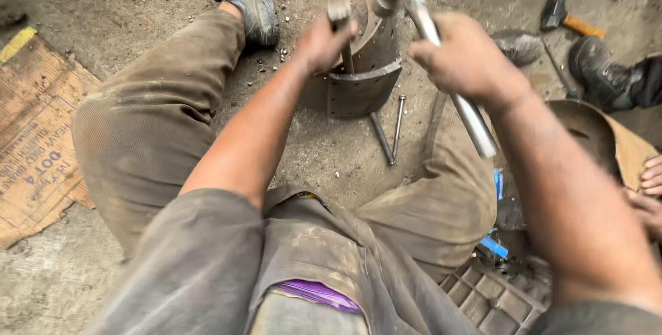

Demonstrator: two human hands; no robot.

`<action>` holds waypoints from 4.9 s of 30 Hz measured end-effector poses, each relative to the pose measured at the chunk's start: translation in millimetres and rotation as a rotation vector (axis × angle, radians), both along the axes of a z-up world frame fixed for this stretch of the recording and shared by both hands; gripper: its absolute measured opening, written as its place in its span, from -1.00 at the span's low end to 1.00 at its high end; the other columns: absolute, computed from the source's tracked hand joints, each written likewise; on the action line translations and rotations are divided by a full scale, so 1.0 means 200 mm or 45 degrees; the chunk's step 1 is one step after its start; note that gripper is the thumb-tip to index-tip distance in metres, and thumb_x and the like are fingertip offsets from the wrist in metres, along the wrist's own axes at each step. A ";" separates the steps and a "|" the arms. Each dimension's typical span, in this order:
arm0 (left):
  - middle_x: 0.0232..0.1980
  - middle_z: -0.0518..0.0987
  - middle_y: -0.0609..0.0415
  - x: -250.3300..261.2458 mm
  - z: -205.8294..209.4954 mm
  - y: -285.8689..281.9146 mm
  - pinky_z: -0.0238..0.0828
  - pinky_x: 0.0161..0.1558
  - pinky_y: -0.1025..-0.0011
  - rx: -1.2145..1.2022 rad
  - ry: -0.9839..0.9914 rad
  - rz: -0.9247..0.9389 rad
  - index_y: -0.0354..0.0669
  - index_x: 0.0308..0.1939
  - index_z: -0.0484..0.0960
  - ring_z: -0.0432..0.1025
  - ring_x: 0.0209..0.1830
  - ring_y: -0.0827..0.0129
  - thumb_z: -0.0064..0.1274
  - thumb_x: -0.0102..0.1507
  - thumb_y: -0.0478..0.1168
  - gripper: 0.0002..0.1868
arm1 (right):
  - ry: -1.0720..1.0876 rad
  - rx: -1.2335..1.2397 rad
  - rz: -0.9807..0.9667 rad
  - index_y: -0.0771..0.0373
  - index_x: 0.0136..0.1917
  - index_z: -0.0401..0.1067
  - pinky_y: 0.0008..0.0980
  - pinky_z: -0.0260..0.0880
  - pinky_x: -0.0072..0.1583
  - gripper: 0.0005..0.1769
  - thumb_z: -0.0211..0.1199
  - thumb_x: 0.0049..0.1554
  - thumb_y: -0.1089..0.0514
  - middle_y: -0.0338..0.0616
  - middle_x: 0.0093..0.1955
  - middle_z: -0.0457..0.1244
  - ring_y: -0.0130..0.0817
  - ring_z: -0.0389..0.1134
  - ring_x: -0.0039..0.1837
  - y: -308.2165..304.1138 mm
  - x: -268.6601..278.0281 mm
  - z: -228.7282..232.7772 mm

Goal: The person removes and replaces metal rivets on heavy-duty brake shoes using a hammer and a punch while sitting on the floor.

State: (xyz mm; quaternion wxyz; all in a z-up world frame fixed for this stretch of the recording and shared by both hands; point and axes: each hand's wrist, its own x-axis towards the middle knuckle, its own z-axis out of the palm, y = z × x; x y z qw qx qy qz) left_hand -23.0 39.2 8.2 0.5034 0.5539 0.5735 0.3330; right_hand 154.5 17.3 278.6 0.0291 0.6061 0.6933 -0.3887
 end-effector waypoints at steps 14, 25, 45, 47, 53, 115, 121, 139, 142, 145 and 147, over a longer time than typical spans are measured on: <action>-0.05 0.67 -0.03 0.22 0.07 0.06 0.50 0.10 0.13 0.016 0.084 0.043 -0.15 0.07 0.57 0.60 -0.01 0.17 0.02 0.37 0.08 -0.60 | 0.706 0.525 -0.327 0.45 0.19 0.32 -0.62 0.21 -0.34 -0.86 0.10 0.41 0.32 -0.20 -0.28 0.23 -0.58 0.20 -0.40 -0.26 0.13 0.36; -0.38 0.66 -0.09 0.27 0.27 0.13 0.52 -0.29 0.14 0.528 0.040 0.269 -0.24 -0.25 0.66 0.60 -0.37 0.10 0.05 0.35 -0.06 -0.70 | 0.738 0.253 -0.722 0.39 0.14 0.33 -0.61 0.21 -0.39 -0.79 0.13 0.24 0.29 -0.28 -0.26 0.25 -0.63 0.20 -0.38 -0.48 0.18 0.01; -0.04 0.70 0.09 -0.18 -0.10 -0.50 0.43 0.17 0.22 -0.578 0.574 -0.100 0.14 -0.09 0.73 0.60 0.01 0.25 0.00 0.16 -0.34 -0.66 | -0.166 -0.617 -0.189 0.38 -0.12 0.49 -0.08 0.42 0.06 -0.66 0.26 0.03 0.02 0.18 -0.11 0.37 0.01 0.44 -0.02 -1.25 0.24 -1.45; -0.08 0.68 -0.03 -0.12 -0.04 -0.48 0.45 0.08 0.16 -0.127 0.817 -0.373 0.08 -0.13 0.74 0.57 -0.03 0.09 0.05 0.13 -0.33 -0.71 | -0.204 -0.587 -0.126 0.40 -0.06 0.49 -0.04 0.40 0.17 -0.63 0.24 0.02 0.04 0.28 0.01 0.37 0.13 0.42 0.13 -1.22 0.21 -1.46; -0.26 0.70 -0.11 0.32 0.15 -0.68 0.56 -0.11 0.14 0.542 0.997 -0.936 -0.14 -0.35 0.75 0.60 -0.20 0.04 0.03 0.16 -0.26 -0.83 | -0.303 -0.643 0.100 0.41 0.17 0.40 -0.03 0.32 0.33 -0.51 0.19 0.01 0.10 0.32 0.23 0.32 0.16 0.34 0.30 -1.28 0.18 -1.46; 0.05 0.63 -0.08 0.00 -0.13 -0.66 0.40 0.15 0.15 -0.707 0.809 -0.941 0.04 0.08 0.63 0.52 0.06 0.08 0.08 0.21 0.18 -0.53 | 0.157 -0.168 -1.047 0.33 0.54 -0.08 -0.20 0.59 -0.05 -0.02 0.34 -0.03 0.20 -0.01 0.04 0.42 -0.17 0.50 -0.06 -0.63 0.12 -1.38; -0.12 0.71 -0.13 0.17 0.24 -0.65 0.57 0.02 0.18 -0.626 1.044 -1.355 -0.13 -0.20 0.80 0.63 -0.10 0.10 0.16 0.09 -0.15 -0.74 | 0.852 -0.110 -1.079 0.47 0.24 0.38 -0.28 0.51 0.06 -0.50 0.22 0.01 0.32 -0.02 0.00 0.38 -0.25 0.45 -0.01 -0.68 0.48 -1.34; -0.08 0.68 -0.21 0.22 0.18 -0.65 0.52 0.05 0.17 -0.492 0.680 -0.731 -0.18 -0.17 0.74 0.59 -0.05 0.01 0.14 0.11 -0.12 -0.71 | 0.258 -0.248 -1.084 0.30 0.22 0.52 -0.38 0.44 -0.06 -0.64 0.23 0.14 0.22 -0.07 -0.01 0.42 -0.37 0.42 -0.09 -0.73 0.46 -1.73; -0.06 0.70 -0.11 0.10 0.08 -0.65 0.51 0.05 0.21 -0.506 0.623 -0.613 -0.07 -0.12 0.73 0.60 -0.06 0.09 0.13 0.10 -0.17 -0.72 | 0.272 -0.400 -1.208 0.21 0.21 0.51 -0.29 0.33 -0.15 -0.65 0.22 0.15 0.18 -0.09 -0.08 0.38 -0.35 0.36 -0.15 -0.77 0.47 -1.72; -0.09 0.67 -0.04 -0.09 0.05 -0.59 0.49 0.04 0.16 -0.474 0.572 -0.277 -0.02 -0.04 0.64 0.58 -0.07 0.16 0.07 0.21 -0.23 -0.76 | 0.125 -0.472 -1.096 0.29 0.11 0.57 -0.27 0.31 -0.17 -0.70 0.21 0.20 0.10 -0.08 -0.12 0.37 -0.34 0.32 -0.19 -0.76 0.45 -1.70; -0.10 0.69 0.10 -0.21 0.05 -0.52 0.55 0.05 0.24 -0.343 0.474 -0.012 0.01 -0.13 0.67 0.61 -0.05 0.31 0.04 0.19 -0.32 -0.78 | 0.188 -0.596 -1.169 0.28 0.03 0.54 -0.29 0.35 -0.17 -0.71 0.15 0.24 0.05 -0.12 -0.15 0.37 -0.35 0.34 -0.20 -0.77 0.42 -1.70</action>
